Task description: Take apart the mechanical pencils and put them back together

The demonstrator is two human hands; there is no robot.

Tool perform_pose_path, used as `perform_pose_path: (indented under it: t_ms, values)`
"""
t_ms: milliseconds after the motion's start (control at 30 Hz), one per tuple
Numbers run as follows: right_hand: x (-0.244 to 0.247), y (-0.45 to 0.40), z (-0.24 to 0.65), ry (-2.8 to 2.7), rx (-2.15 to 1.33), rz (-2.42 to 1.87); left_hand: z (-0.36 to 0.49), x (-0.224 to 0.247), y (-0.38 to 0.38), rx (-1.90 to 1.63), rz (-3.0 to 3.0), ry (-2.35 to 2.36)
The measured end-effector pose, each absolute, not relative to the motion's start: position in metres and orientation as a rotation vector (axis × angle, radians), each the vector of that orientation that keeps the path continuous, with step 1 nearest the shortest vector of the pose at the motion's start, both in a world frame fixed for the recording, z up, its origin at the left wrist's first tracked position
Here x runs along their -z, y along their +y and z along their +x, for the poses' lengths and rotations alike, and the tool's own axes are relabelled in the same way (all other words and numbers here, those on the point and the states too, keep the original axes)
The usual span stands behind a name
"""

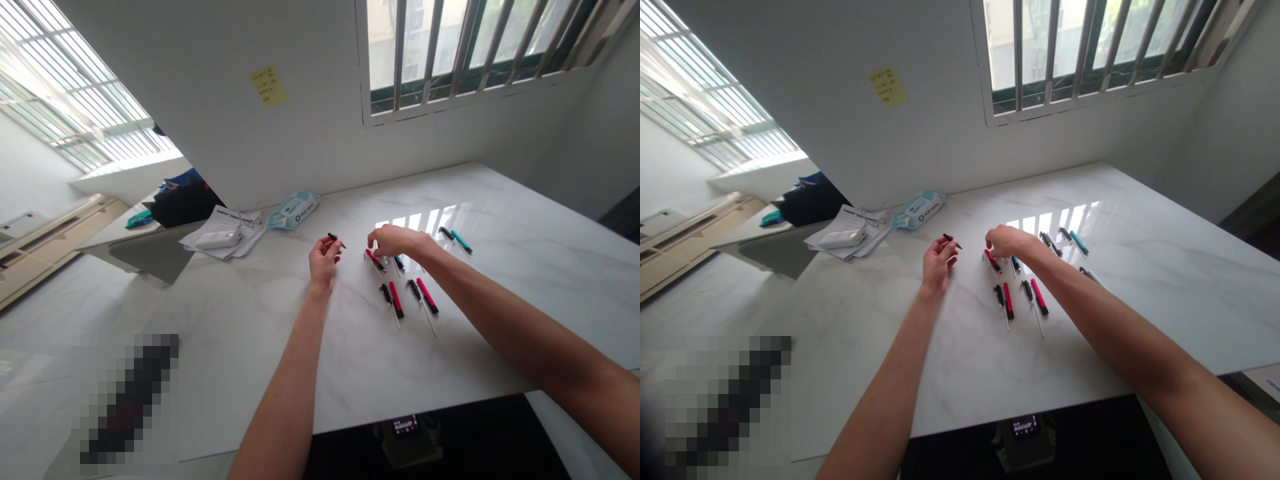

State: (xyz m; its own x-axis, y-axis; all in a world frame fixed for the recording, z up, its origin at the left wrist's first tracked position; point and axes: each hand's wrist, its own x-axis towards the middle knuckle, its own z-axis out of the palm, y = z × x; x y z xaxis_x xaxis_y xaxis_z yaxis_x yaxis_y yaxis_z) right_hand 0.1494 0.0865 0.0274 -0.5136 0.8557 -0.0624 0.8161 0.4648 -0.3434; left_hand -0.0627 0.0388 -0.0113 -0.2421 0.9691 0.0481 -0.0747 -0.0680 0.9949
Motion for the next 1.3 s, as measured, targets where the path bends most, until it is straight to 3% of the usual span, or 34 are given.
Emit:
perform_pose_path:
  t_ms: [633,933,1300]
  values:
    - [-0.039,0.081,0.146,-2.689,-0.415,-1.584,-0.061,0.007,0.036,-1.462,1.007,1.271]
    - [-0.055,0.080,0.158,-2.667,-0.546,-1.679,-0.061,0.004,0.034,-1.467,0.995,1.250]
    - [-0.030,0.072,0.128,-2.492,-0.419,-1.682,-0.062,0.005,0.034,-1.455,1.017,1.271]
